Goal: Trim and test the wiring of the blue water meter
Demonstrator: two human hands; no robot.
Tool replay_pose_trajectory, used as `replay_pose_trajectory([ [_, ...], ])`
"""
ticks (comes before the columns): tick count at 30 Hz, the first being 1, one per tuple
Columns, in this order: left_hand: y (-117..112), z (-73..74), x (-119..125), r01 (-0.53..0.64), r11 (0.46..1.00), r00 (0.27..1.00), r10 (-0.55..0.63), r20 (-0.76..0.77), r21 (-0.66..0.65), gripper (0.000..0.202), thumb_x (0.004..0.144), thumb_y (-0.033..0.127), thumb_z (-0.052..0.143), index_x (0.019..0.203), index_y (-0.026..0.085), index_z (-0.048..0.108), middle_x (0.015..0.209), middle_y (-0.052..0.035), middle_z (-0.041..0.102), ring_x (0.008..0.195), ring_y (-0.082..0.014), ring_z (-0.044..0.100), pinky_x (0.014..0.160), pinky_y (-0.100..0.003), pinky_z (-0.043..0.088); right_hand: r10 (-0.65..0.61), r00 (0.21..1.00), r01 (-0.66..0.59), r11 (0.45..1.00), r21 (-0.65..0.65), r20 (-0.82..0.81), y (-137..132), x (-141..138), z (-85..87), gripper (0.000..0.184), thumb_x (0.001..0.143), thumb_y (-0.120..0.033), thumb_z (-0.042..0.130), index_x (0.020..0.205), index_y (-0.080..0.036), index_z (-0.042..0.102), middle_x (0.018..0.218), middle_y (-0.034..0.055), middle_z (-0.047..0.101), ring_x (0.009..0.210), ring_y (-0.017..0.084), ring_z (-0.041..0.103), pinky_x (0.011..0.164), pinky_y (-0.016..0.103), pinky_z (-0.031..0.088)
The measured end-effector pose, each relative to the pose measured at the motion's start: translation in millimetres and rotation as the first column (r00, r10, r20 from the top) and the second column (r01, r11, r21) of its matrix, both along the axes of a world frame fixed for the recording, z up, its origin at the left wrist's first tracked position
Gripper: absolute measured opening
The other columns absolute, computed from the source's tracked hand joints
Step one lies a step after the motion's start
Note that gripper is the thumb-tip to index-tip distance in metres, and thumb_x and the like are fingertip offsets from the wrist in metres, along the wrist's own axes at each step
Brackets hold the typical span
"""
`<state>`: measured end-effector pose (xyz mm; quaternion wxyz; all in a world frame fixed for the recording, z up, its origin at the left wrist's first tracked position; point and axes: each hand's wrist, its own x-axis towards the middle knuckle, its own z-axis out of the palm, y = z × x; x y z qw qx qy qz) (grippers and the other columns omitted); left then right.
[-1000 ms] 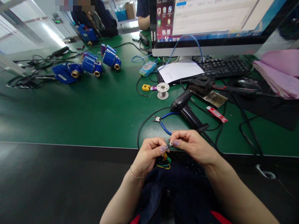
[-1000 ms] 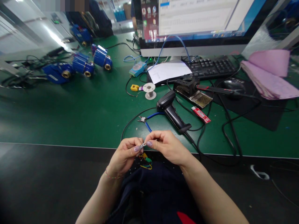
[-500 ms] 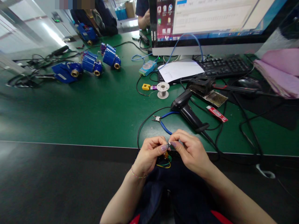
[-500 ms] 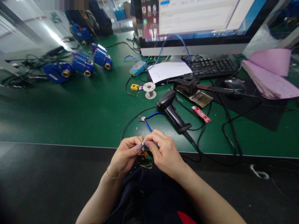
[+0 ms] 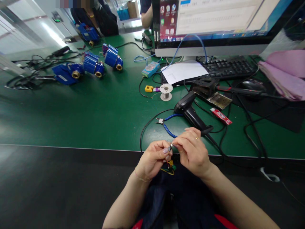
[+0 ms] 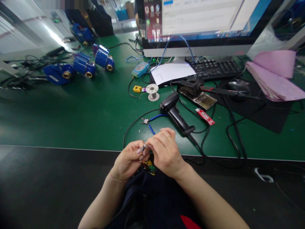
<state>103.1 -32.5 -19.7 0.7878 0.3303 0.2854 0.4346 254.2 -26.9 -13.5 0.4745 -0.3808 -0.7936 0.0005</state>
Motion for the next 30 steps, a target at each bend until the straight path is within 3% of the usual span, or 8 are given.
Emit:
replay_pose_trajectory([
  [3, -1.9, 5.4, -1.7, -0.127, 0.912, 0.907, 0.266, -0.328, 0.39, 0.021, 0.078, 0.028, 0.065, 0.064, 0.015, 0.058, 0.062, -0.0004, 0.046, 0.061, -0.0113, 0.04, 0.058, -0.025, 0.029, 0.036, 0.994, -0.055, 0.981, -0.186, -0.099, -1.1, -0.9, 2.1, 0.012, 0.085, -0.014, 0.046, 0.076, -0.018, 0.052, 0.069, 0.0012, 0.055, 0.07, 0.013, 0.05, 0.077, 0.033, 0.041],
  [6, -3.1, 10.6, -4.3, -0.029, 0.765, 0.745, 0.446, -0.496, 0.644, 0.021, 0.084, 0.026, 0.059, 0.065, 0.016, 0.057, 0.061, -0.0001, 0.047, 0.061, -0.0119, 0.042, 0.06, -0.026, 0.03, 0.016, 0.982, -0.077, 0.945, -0.319, -0.189, -1.9, 1.8, 4.8, 0.013, 0.086, -0.016, 0.045, 0.075, -0.017, 0.052, 0.069, 0.0011, 0.054, 0.07, 0.013, 0.05, 0.069, 0.028, 0.04],
  [8, -3.2, 11.8, -6.0, 0.004, 0.731, 0.713, 0.477, -0.515, 0.682, 0.021, 0.085, 0.025, 0.057, 0.066, 0.016, 0.056, 0.061, 0.0001, 0.048, 0.06, -0.0118, 0.043, 0.059, -0.026, 0.031, -0.058, 0.973, -0.026, 0.934, -0.357, -0.223, -1.5, 5.9, 7.1, 0.012, 0.086, -0.018, 0.046, 0.076, -0.017, 0.053, 0.072, 0.0017, 0.054, 0.071, 0.012, 0.051, 0.068, 0.027, 0.04],
  [10, -3.2, 11.4, -7.1, 0.001, 0.742, 0.723, 0.463, -0.514, 0.67, 0.021, 0.085, 0.026, 0.057, 0.066, 0.016, 0.056, 0.062, 0.0002, 0.048, 0.06, -0.0116, 0.043, 0.058, -0.025, 0.031, -0.112, 0.962, -0.002, 0.909, -0.417, -0.248, -0.6, 10.2, 10.0, 0.013, 0.087, -0.02, 0.048, 0.076, -0.017, 0.055, 0.072, 0.0014, 0.054, 0.07, 0.012, 0.051, 0.066, 0.025, 0.039],
  [14, -3.5, 10.3, -7.2, -0.023, 0.773, 0.738, 0.441, -0.511, 0.634, 0.02, 0.084, 0.026, 0.058, 0.067, 0.016, 0.058, 0.062, 0.0005, 0.048, 0.06, -0.0112, 0.042, 0.058, -0.025, 0.031, -0.101, 0.942, -0.132, 0.764, -0.632, -0.319, -0.6, 13.3, 14.4, 0.017, 0.086, -0.028, 0.05, 0.077, -0.017, 0.058, 0.071, 0.0003, 0.055, 0.066, 0.01, 0.05, 0.062, 0.023, 0.039],
  [17, -4.1, 12.1, -5.7, -0.041, 0.746, 0.719, 0.483, -0.499, 0.664, 0.018, 0.084, 0.024, 0.059, 0.068, 0.016, 0.06, 0.062, 0.0003, 0.049, 0.06, -0.0113, 0.044, 0.058, -0.025, 0.033, -0.1, 0.925, -0.207, 0.678, -0.705, -0.367, -4.0, 10.9, 15.2, 0.019, 0.086, -0.033, 0.052, 0.079, -0.017, 0.06, 0.073, 0.0004, 0.057, 0.068, 0.011, 0.051, 0.063, 0.023, 0.04],
  [23, -3.8, 12.8, -4.3, -0.042, 0.592, 0.658, 0.623, -0.424, 0.805, 0.006, 0.081, 0.016, 0.062, 0.076, 0.018, 0.065, 0.064, 0.0, 0.057, 0.062, -0.0122, 0.051, 0.062, -0.026, 0.038, -0.096, 0.932, -0.17, 0.735, -0.657, -0.349, -13.6, 9.1, 19.4, 0.017, 0.086, -0.031, 0.051, 0.079, -0.018, 0.061, 0.073, -0.0001, 0.058, 0.069, 0.01, 0.052, 0.064, 0.022, 0.039],
  [30, -3.8, 10.5, -4.7, -0.024, 0.583, 0.661, 0.619, -0.425, 0.812, 0.007, 0.082, 0.013, 0.061, 0.079, 0.018, 0.065, 0.067, -0.0001, 0.057, 0.064, -0.0116, 0.052, 0.062, -0.026, 0.039, -0.043, 0.956, -0.144, 0.794, -0.59, -0.291, -14.7, 9.4, 22.8, 0.013, 0.086, -0.025, 0.052, 0.079, -0.018, 0.06, 0.07, -0.0018, 0.055, 0.067, 0.008, 0.051, 0.063, 0.02, 0.039],
])
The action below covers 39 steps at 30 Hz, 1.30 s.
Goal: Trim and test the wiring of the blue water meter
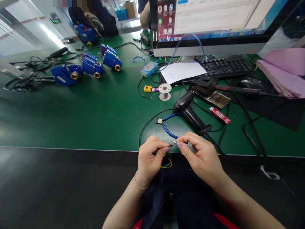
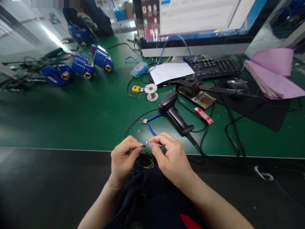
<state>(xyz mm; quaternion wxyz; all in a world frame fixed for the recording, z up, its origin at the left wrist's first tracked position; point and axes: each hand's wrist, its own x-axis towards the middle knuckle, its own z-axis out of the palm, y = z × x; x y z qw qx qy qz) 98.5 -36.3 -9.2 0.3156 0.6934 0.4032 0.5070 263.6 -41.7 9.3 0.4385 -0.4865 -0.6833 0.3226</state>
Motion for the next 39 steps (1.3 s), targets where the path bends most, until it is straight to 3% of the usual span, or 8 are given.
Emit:
replay_pose_trajectory([
  [7, 0.5, -1.2, 0.8, -0.009, 1.0, 1.0, 0.008, 0.014, 0.011, 0.008, 0.081, 0.013, 0.062, 0.079, 0.02, 0.066, 0.068, 0.0005, 0.057, 0.065, -0.0111, 0.052, 0.063, -0.024, 0.039, -0.016, 0.992, -0.003, 0.989, 0.148, 0.125, -2.1, -0.5, 5.0, 0.011, 0.085, -0.019, 0.051, 0.077, -0.017, 0.058, 0.069, -0.0009, 0.055, 0.067, 0.009, 0.05, 0.064, 0.023, 0.039],
  [11, 1.2, -4.4, 3.9, 0.042, 0.996, 0.99, -0.03, 0.14, -0.081, 0.008, 0.081, 0.015, 0.063, 0.075, 0.019, 0.066, 0.065, 0.0012, 0.056, 0.062, -0.0104, 0.05, 0.059, -0.023, 0.037, -0.081, 0.975, 0.019, 0.959, 0.282, 0.207, -3.5, -1.5, 9.6, 0.011, 0.085, -0.017, 0.051, 0.077, -0.016, 0.058, 0.071, 0.001, 0.058, 0.07, 0.011, 0.052, 0.067, 0.026, 0.041],
  [14, 1.9, -8.3, 6.1, 0.092, 0.984, 0.968, -0.052, 0.246, -0.153, 0.007, 0.08, 0.018, 0.064, 0.074, 0.018, 0.066, 0.064, 0.0011, 0.055, 0.062, -0.0103, 0.048, 0.058, -0.023, 0.036, -0.101, 0.972, 0.029, 0.949, 0.313, 0.214, -4.3, -2.4, 11.5, 0.011, 0.084, -0.016, 0.051, 0.076, -0.016, 0.058, 0.07, 0.0009, 0.058, 0.069, 0.011, 0.052, 0.067, 0.026, 0.042],
  [20, 2.5, -15.8, 6.5, 0.184, 0.949, 0.927, -0.081, 0.367, -0.255, 0.008, 0.081, 0.02, 0.064, 0.073, 0.018, 0.065, 0.066, 0.0008, 0.053, 0.064, -0.0105, 0.046, 0.061, -0.023, 0.035, -0.094, 0.98, 0.045, 0.964, 0.263, 0.178, -5.6, -0.6, 12.9, 0.01, 0.083, -0.016, 0.053, 0.076, -0.015, 0.059, 0.069, -0.0002, 0.057, 0.067, 0.01, 0.052, 0.065, 0.025, 0.041],
  [27, 1.4, -13.5, 7.8, 0.257, 0.914, 0.871, -0.078, 0.485, -0.315, 0.01, 0.081, 0.022, 0.064, 0.072, 0.018, 0.064, 0.066, 0.0008, 0.051, 0.064, -0.01, 0.045, 0.061, -0.022, 0.034, -0.038, 0.995, 0.026, 0.991, 0.132, 0.088, -5.4, 2.6, 11.1, 0.01, 0.084, -0.019, 0.054, 0.079, -0.017, 0.062, 0.071, -0.0021, 0.058, 0.068, 0.006, 0.054, 0.063, 0.019, 0.042],
  [33, 1.4, -10.0, 10.3, 0.296, 0.89, 0.824, -0.054, 0.563, -0.348, 0.013, 0.079, 0.023, 0.066, 0.068, 0.016, 0.063, 0.064, 0.0009, 0.049, 0.062, -0.0092, 0.043, 0.06, -0.021, 0.033, -0.017, 0.998, 0.01, 0.994, 0.112, 0.063, -2.4, -0.3, 8.3, 0.01, 0.084, -0.019, 0.054, 0.08, -0.019, 0.064, 0.072, -0.0031, 0.059, 0.068, 0.005, 0.054, 0.063, 0.017, 0.042],
  [39, 0.4, -8.2, 9.9, 0.297, 0.88, 0.823, -0.04, 0.567, -0.369, 0.013, 0.078, 0.023, 0.067, 0.067, 0.016, 0.063, 0.064, 0.0006, 0.05, 0.062, -0.0099, 0.043, 0.06, -0.022, 0.033, -0.023, 0.998, 0.016, 0.994, 0.108, 0.058, -2.5, 1.7, 8.6, 0.009, 0.084, -0.02, 0.055, 0.081, -0.019, 0.063, 0.073, -0.0032, 0.059, 0.069, 0.005, 0.054, 0.064, 0.017, 0.042],
])
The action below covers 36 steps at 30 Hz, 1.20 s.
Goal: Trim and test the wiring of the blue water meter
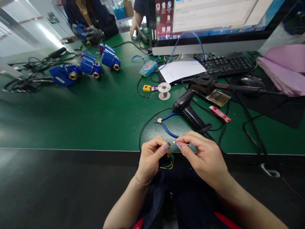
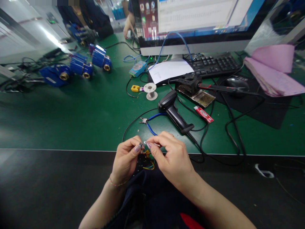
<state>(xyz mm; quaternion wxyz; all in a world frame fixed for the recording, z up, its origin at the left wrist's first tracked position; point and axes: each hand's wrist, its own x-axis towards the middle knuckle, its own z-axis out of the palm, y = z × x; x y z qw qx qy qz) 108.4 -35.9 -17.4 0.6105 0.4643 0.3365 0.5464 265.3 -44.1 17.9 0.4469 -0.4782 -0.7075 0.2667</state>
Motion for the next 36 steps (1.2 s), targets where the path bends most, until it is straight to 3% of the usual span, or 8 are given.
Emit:
replay_pose_trajectory([
  [13, 0.5, -0.8, -1.6, 0.006, 0.999, 0.998, -0.003, -0.061, 0.05, 0.015, 0.079, 0.023, 0.065, 0.066, 0.016, 0.063, 0.061, 0.0009, 0.048, 0.061, -0.0101, 0.041, 0.058, -0.024, 0.03, 0.035, 0.995, -0.037, 0.999, 0.02, 0.097, 0.8, -1.9, 2.4, 0.012, 0.084, -0.018, 0.053, 0.079, -0.016, 0.063, 0.073, -0.0006, 0.059, 0.07, 0.009, 0.054, 0.066, 0.023, 0.041],
  [21, 1.5, 0.2, 0.0, 0.06, 0.998, 0.995, -0.057, 0.081, -0.037, 0.014, 0.076, 0.024, 0.068, 0.065, 0.016, 0.064, 0.062, -0.0004, 0.05, 0.061, -0.01, 0.043, 0.058, -0.022, 0.033, -0.046, 0.983, 0.017, 0.987, 0.162, 0.178, 5.0, 5.5, 1.5, 0.011, 0.085, -0.017, 0.052, 0.08, -0.016, 0.061, 0.074, 0.0016, 0.06, 0.072, 0.012, 0.054, 0.069, 0.027, 0.042],
  [27, 3.1, 1.7, 0.0, 0.044, 0.999, 0.997, -0.043, 0.061, -0.02, 0.013, 0.077, 0.023, 0.067, 0.066, 0.016, 0.064, 0.062, -0.0006, 0.05, 0.061, -0.0098, 0.043, 0.058, -0.021, 0.032, -0.057, 0.986, 0.037, 0.991, 0.129, 0.154, 6.0, 11.9, 6.1, 0.008, 0.084, -0.017, 0.054, 0.079, -0.018, 0.06, 0.072, -0.0008, 0.06, 0.069, 0.01, 0.055, 0.069, 0.026, 0.042],
  [36, 0.7, -0.1, -1.6, 0.031, 0.999, 0.999, -0.029, -0.04, 0.033, 0.016, 0.079, 0.024, 0.066, 0.066, 0.016, 0.063, 0.061, 0.0005, 0.047, 0.061, -0.0105, 0.04, 0.059, -0.024, 0.029, -0.069, 0.971, -0.013, 0.94, 0.341, 0.228, 0.3, 2.5, 10.7, 0.008, 0.083, -0.012, 0.054, 0.078, -0.016, 0.059, 0.071, 0.0023, 0.06, 0.07, 0.012, 0.053, 0.075, 0.03, 0.044],
])
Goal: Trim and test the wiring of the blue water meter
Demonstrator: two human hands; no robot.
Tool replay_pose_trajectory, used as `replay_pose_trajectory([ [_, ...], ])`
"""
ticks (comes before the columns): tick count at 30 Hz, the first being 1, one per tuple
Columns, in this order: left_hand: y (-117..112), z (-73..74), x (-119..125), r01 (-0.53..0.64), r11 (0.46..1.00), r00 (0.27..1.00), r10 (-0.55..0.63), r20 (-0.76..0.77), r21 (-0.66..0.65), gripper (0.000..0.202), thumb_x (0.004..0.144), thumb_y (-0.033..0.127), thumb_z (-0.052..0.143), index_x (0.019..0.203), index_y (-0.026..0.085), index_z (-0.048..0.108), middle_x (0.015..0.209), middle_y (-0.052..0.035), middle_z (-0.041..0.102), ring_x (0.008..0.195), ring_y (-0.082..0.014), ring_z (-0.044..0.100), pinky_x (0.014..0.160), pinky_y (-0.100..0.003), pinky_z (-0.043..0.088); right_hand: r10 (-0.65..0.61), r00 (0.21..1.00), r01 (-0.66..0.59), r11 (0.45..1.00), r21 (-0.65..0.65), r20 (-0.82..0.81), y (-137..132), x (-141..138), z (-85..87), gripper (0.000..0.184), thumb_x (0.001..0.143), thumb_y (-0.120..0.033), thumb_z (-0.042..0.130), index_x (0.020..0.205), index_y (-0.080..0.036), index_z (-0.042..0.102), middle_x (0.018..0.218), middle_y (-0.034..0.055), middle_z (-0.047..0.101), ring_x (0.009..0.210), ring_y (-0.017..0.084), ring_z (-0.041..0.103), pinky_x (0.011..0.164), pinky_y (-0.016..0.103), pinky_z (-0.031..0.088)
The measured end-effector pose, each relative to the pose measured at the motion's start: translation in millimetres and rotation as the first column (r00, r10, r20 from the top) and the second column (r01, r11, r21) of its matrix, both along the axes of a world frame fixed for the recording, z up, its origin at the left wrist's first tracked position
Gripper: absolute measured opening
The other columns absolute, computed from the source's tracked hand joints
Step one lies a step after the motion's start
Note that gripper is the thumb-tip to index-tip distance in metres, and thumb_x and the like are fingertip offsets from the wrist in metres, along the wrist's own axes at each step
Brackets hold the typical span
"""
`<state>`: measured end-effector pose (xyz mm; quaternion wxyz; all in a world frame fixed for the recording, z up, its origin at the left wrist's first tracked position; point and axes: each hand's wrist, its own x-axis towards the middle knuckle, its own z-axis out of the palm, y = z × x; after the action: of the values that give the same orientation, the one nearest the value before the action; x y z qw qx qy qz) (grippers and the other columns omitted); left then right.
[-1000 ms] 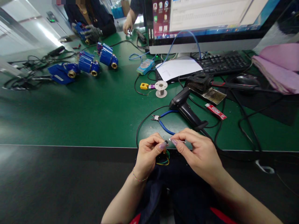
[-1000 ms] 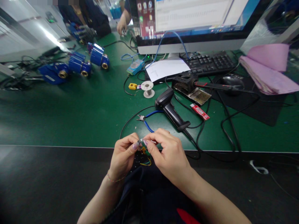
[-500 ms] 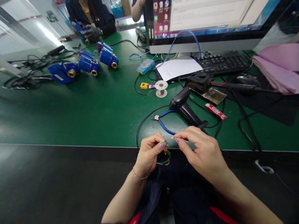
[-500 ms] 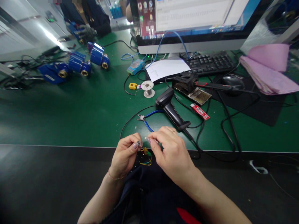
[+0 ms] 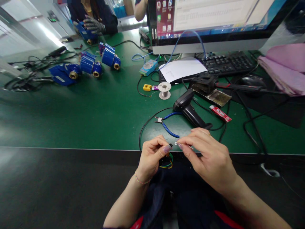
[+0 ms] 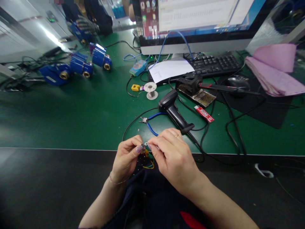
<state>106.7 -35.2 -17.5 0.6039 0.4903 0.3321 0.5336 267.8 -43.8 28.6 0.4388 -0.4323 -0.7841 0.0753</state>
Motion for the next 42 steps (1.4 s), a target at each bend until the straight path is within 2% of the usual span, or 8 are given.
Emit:
replay_pose_trajectory([
  [5, 0.3, 2.6, 0.5, -0.009, 1.0, 1.0, 0.009, -0.018, 0.004, 0.018, 0.077, 0.025, 0.067, 0.063, 0.015, 0.062, 0.059, 0.0005, 0.047, 0.06, -0.0104, 0.038, 0.057, -0.024, 0.028, -0.038, 0.988, 0.021, 0.993, 0.119, 0.15, -2.5, -2.3, 0.3, 0.007, 0.081, -0.009, 0.055, 0.08, -0.014, 0.059, 0.069, 0.003, 0.059, 0.069, 0.013, 0.051, 0.082, 0.034, 0.044],
  [10, 0.2, 3.8, 1.4, 0.015, 0.994, 0.998, -0.009, 0.063, -0.108, 0.019, 0.073, 0.027, 0.069, 0.061, 0.014, 0.062, 0.058, -0.0001, 0.046, 0.057, -0.0099, 0.039, 0.055, -0.023, 0.028, -0.066, 0.955, -0.002, 0.973, 0.229, 0.29, -4.8, -1.7, -3.3, 0.013, 0.082, -0.008, 0.051, 0.092, -0.012, 0.06, 0.074, 0.0048, 0.06, 0.074, 0.015, 0.051, 0.085, 0.038, 0.043],
  [14, 1.2, 3.1, 1.7, 0.067, 0.982, 0.99, -0.043, 0.133, -0.177, 0.02, 0.072, 0.027, 0.07, 0.06, 0.014, 0.062, 0.058, -0.0007, 0.048, 0.057, -0.0102, 0.04, 0.055, -0.023, 0.028, -0.082, 0.952, -0.007, 0.958, 0.286, 0.296, -1.3, 1.3, -6.8, 0.014, 0.082, -0.009, 0.053, 0.094, -0.012, 0.059, 0.075, 0.0049, 0.061, 0.075, 0.015, 0.052, 0.085, 0.038, 0.044],
  [18, 1.5, 3.6, 0.8, 0.085, 0.979, 0.988, -0.058, 0.147, -0.185, 0.019, 0.072, 0.028, 0.069, 0.06, 0.014, 0.062, 0.057, -0.0009, 0.047, 0.057, -0.0103, 0.039, 0.055, -0.023, 0.028, -0.092, 0.981, 0.046, 0.965, 0.256, 0.168, 4.8, 4.8, -6.6, 0.014, 0.08, -0.009, 0.056, 0.091, -0.016, 0.06, 0.077, 0.0039, 0.062, 0.074, 0.014, 0.054, 0.085, 0.039, 0.045],
  [22, 1.1, 4.6, 0.0, 0.049, 0.985, 0.994, -0.031, 0.109, -0.168, 0.019, 0.071, 0.026, 0.071, 0.059, 0.015, 0.062, 0.058, -0.0012, 0.048, 0.058, -0.0108, 0.041, 0.056, -0.022, 0.029, 0.005, 1.0, -0.009, 0.994, 0.112, 0.031, 8.9, 5.7, -5.0, 0.009, 0.082, -0.011, 0.054, 0.084, -0.018, 0.059, 0.075, 0.0019, 0.062, 0.073, 0.013, 0.055, 0.081, 0.034, 0.045],
  [27, 1.6, 4.9, -0.6, 0.063, 0.986, 0.994, -0.049, 0.097, -0.151, 0.018, 0.071, 0.026, 0.07, 0.06, 0.015, 0.062, 0.058, -0.0008, 0.049, 0.058, -0.0101, 0.04, 0.056, -0.022, 0.028, 0.077, 0.997, -0.077, 0.996, 0.034, 0.015, 12.8, 4.3, -8.8, 0.007, 0.083, -0.012, 0.054, 0.082, -0.015, 0.06, 0.073, 0.0025, 0.059, 0.073, 0.012, 0.052, 0.078, 0.031, 0.043],
  [33, 1.9, 3.3, -1.9, 0.071, 0.984, 0.996, -0.063, 0.056, -0.166, 0.024, 0.07, 0.032, 0.072, 0.058, 0.014, 0.061, 0.058, -0.001, 0.048, 0.058, -0.0109, 0.038, 0.057, -0.024, 0.026, 0.104, 0.993, -0.107, 0.992, 0.063, 0.047, 14.3, 2.7, -10.4, 0.011, 0.084, -0.012, 0.051, 0.079, -0.016, 0.061, 0.071, 0.0019, 0.057, 0.072, 0.013, 0.05, 0.078, 0.033, 0.042],
  [42, 0.4, 2.2, -2.5, 0.078, 0.981, 0.996, -0.068, 0.06, -0.175, 0.024, 0.071, 0.03, 0.071, 0.058, 0.013, 0.06, 0.056, 0.0001, 0.045, 0.056, -0.01, 0.036, 0.055, -0.025, 0.023, 0.072, 0.952, -0.147, 0.96, 0.238, 0.296, 10.2, 9.9, -9.8, 0.017, 0.084, -0.009, 0.046, 0.093, -0.015, 0.06, 0.076, 0.0042, 0.058, 0.078, 0.015, 0.048, 0.085, 0.037, 0.041],
])
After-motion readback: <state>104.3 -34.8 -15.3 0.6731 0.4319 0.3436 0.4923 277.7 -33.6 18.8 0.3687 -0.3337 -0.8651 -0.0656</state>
